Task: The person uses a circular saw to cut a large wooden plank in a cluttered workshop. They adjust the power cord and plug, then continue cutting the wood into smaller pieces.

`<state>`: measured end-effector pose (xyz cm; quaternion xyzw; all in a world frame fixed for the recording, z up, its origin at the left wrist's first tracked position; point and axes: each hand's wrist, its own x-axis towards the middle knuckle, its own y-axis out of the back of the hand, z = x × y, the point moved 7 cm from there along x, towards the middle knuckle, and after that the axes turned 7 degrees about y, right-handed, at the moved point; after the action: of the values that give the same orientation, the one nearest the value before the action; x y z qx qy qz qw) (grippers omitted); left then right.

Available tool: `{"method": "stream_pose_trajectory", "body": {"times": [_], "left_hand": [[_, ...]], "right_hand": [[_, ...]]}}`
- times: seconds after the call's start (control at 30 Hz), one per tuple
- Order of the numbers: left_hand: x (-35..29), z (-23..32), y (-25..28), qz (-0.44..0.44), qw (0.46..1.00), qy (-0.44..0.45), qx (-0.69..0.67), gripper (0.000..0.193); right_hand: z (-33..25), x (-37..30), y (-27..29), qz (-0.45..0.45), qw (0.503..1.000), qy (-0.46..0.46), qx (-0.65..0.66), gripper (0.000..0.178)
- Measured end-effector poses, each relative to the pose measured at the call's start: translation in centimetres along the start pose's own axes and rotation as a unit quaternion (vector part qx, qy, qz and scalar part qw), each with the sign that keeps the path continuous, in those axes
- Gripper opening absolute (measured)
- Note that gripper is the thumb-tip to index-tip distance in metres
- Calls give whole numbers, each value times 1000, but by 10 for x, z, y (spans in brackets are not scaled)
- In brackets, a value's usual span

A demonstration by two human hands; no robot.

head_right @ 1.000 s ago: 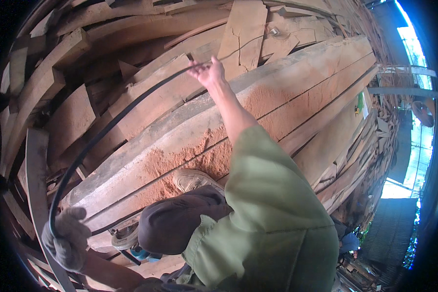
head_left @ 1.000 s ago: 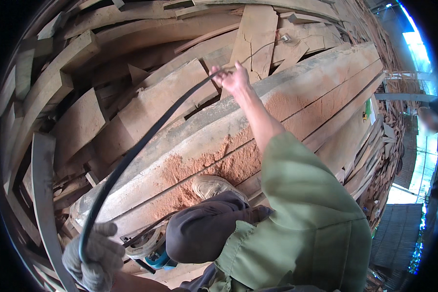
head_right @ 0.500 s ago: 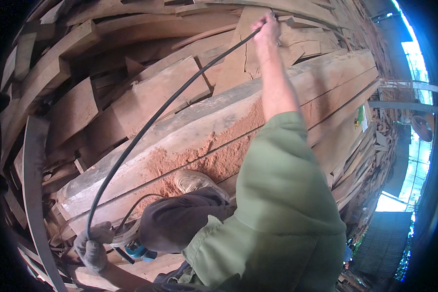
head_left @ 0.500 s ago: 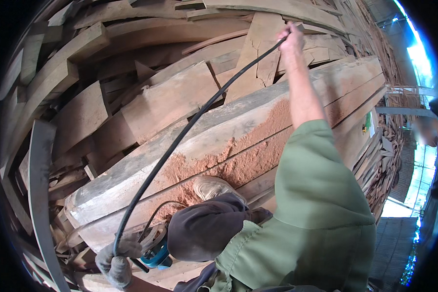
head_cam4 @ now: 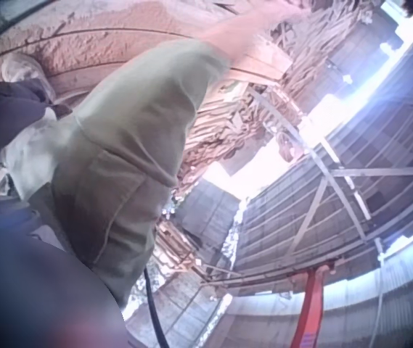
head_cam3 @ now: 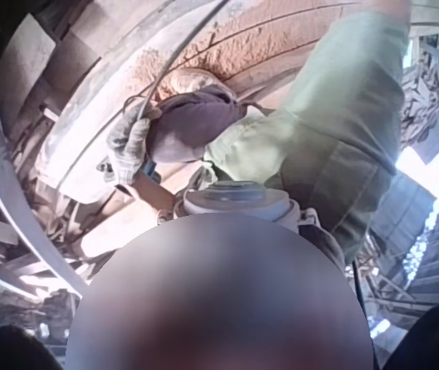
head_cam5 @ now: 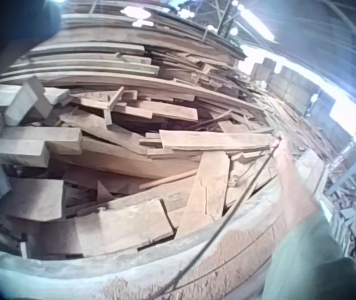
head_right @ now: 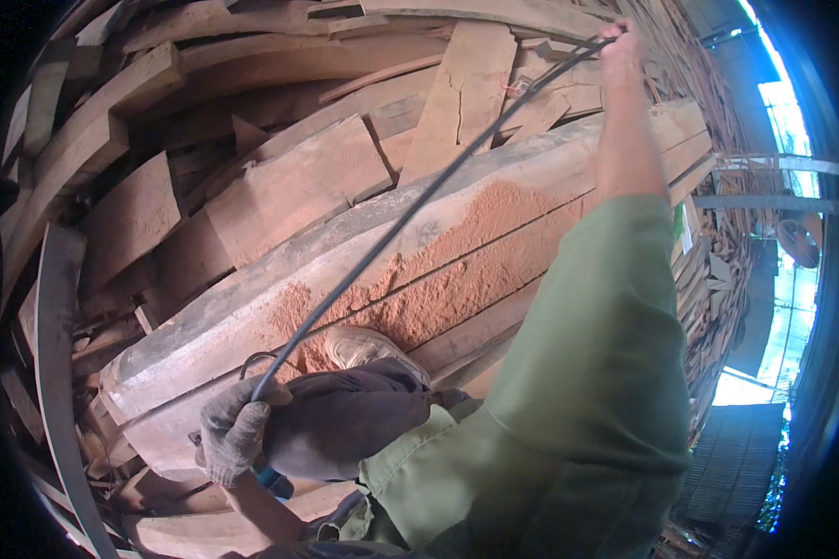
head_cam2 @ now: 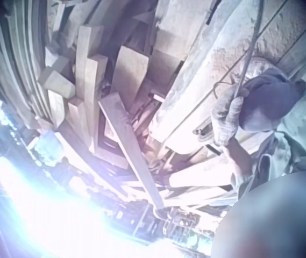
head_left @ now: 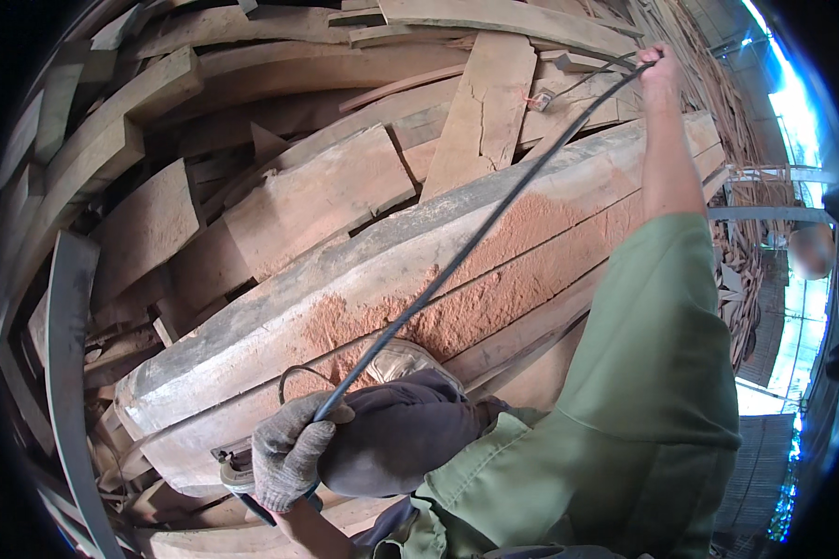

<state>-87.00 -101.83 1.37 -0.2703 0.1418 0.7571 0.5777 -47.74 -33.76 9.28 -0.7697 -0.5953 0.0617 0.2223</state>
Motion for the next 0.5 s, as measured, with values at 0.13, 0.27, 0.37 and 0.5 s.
{"method": "stream_pose_trajectory", "body": {"times": [0.13,0.27,0.37,0.5], "left_hand": [[3,6,-10,5,997,-13,76,20],[6,7,-11,17,996,-20,83,19],[6,3,-9,24,999,-11,28,36],[0,-4,-2,59,998,1,18,48]], "right_hand": [[-51,21,-11,-38,998,33,27,25],[-100,33,-55,-143,988,36,48,18],[-106,11,-106,-247,967,36,-48,27],[-112,-40,-177,-321,947,21,-14,26]]}}
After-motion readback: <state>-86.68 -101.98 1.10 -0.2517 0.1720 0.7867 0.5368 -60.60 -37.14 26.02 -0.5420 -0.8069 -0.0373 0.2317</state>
